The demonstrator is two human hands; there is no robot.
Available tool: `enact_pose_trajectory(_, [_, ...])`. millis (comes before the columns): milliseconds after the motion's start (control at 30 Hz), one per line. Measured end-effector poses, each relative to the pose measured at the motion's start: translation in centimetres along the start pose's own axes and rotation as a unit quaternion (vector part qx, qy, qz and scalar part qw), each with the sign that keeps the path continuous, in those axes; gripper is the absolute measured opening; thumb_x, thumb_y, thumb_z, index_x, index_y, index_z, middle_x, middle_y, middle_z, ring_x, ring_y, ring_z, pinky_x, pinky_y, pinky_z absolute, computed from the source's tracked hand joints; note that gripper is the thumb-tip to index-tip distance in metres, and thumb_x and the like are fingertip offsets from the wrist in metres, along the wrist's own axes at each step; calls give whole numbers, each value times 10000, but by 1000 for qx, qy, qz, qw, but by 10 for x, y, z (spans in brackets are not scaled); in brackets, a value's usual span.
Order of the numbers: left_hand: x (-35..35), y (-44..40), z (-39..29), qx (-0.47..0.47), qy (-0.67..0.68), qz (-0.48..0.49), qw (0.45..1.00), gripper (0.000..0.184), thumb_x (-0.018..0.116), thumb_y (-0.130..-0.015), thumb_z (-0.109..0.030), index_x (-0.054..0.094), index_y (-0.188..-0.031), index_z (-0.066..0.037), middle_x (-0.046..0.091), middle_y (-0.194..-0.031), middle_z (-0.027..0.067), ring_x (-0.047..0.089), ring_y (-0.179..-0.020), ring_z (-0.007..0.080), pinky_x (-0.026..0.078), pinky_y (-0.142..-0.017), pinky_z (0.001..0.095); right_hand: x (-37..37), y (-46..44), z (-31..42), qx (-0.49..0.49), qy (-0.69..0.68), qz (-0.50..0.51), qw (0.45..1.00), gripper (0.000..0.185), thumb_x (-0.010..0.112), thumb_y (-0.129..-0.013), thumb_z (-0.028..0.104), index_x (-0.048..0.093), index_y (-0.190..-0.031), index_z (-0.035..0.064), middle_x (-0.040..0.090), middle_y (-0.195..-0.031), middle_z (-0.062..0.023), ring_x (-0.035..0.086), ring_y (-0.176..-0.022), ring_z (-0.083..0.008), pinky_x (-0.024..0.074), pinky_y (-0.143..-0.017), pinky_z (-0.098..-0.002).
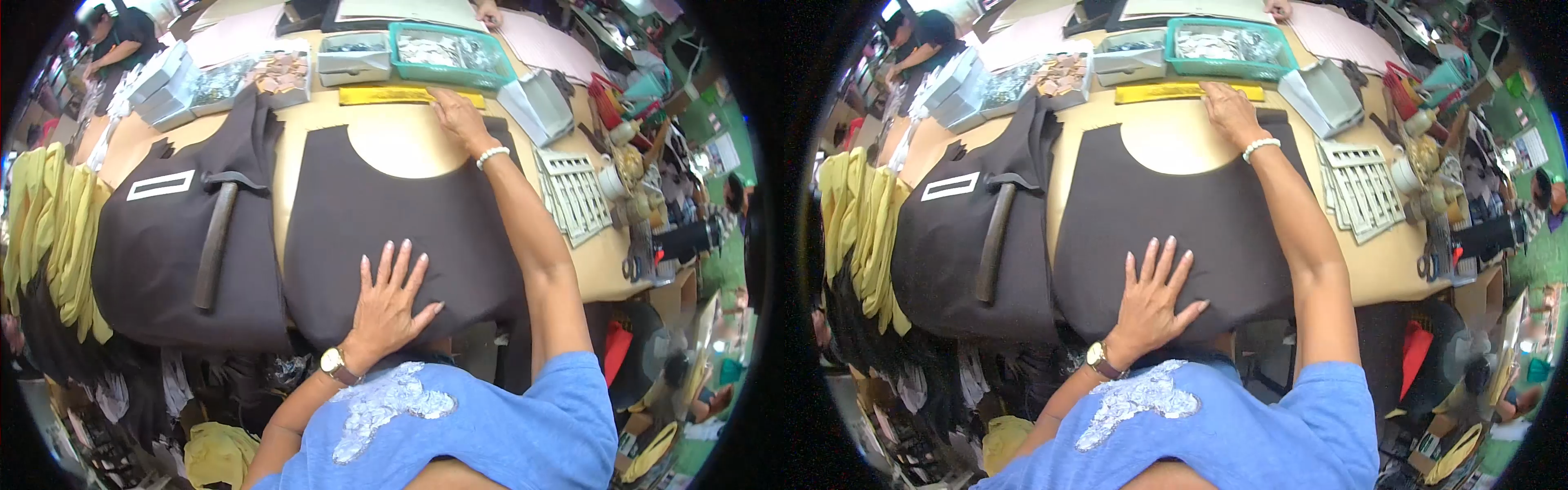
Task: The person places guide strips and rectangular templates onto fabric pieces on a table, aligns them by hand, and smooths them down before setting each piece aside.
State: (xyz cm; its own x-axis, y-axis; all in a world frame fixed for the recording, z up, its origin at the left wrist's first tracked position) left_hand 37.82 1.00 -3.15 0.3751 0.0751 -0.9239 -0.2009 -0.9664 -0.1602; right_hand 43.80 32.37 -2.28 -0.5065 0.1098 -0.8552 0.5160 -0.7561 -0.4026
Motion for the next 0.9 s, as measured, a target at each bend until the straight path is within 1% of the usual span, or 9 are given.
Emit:
enact_pose_trajectory(133, [-2,0,2,-2,17,-1,1000,686,547,-827,-505,423,-1347,-75,295,-1434,212,255,-1332,385,182,-1033,615,28,-28,-2,-27,43,-4,999,378,467,-915,248,495,-1242,60,535,-1246,-143,476,-1174,-299,375,-953,-458])
enact_pose_trajectory(267, [1,-1,4,-2,31,1,1000,682,541,-833,-511,425,-1345,-76,292,-1436,211,245,-1338,385,175,-1036,618,29,-39,-6,-13,28,79,996,432,502,-898,284,472,-1263,55,506,-1284,-164,460,-1185,-329,356,-977,-460])
enact_pose_trajectory(400, [0,0,4,0,38,-2,999,681,536,-836,-515,424,-1345,-76,292,-1436,211,243,-1339,387,182,-1035,620,21,-49,-12,14,8,58,998,410,630,-814,246,563,-1159,36,522,-1244,-183,452,-1188,-340,345,-992,-419])
enact_pose_trajectory(533, [0,0,5,-4,45,-7,999,681,537,-835,-513,423,-1346,-78,296,-1436,206,247,-1338,385,187,-1036,615,10,-55,3,-4,-84,107,991,266,627,-811,222,619,-1026,65,631,-1045,-140,579,-1016,-287,443,-860,-385])
enact_pose_trajectory(567, [0,1,5,-5,46,-6,999,682,538,-834,-513,422,-1346,-78,296,-1436,204,249,-1338,383,188,-1036,614,-8,-53,22,-23,-66,99,993,191,590,-837,213,619,-978,87,656,-941,-116,618,-897,-282,472,-769,-378])
enact_pose_trajectory(667, [0,0,6,-6,45,-9,999,684,540,-831,-512,420,-1348,-79,297,-1438,199,251,-1338,376,189,-1038,609,-53,-51,50,-96,-74,14,993,188,583,-858,222,630,-986,92,660,-923,-107,619,-793,-289,477,-733,-357])
enact_pose_trajectory(733, [1,0,5,-5,45,-13,999,686,541,-829,-511,419,-1349,-80,298,-1438,197,252,-1340,371,191,-1037,607,-89,-40,78,-65,-119,12,991,201,571,-889,189,647,-1027,64,668,-829,-105,623,-687,-178,485,-639,-294])
enact_pose_trajectory(800, [1,1,4,-5,40,-18,999,691,542,-827,-514,415,-1353,-83,297,-1439,195,246,-1341,372,189,-1037,605,-117,-21,101,-184,-147,-49,971,203,566,-893,182,655,-1000,35,670,-782,-84,604,-652,-147,471,-601,-271])
enact_pose_trajectory(900, [3,1,4,-1,36,-29,999,701,543,-822,-518,412,-1356,-84,289,-1442,196,241,-1341,374,180,-1039,605,-124,16,113,-119,-154,42,980,202,566,-890,177,663,-959,14,674,-779,-67,590,-636,-141,457,-585,-258])
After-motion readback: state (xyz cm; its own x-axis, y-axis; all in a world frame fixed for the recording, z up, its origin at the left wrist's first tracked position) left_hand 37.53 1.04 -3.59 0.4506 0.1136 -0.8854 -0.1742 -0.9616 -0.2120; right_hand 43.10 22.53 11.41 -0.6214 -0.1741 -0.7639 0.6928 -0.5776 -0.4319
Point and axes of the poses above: each hand's wrist, its own y-axis away from the middle knuckle, its own x-axis out of the palm, z = x × y, the point moved 7 cm from there along -y, towards the middle knuckle
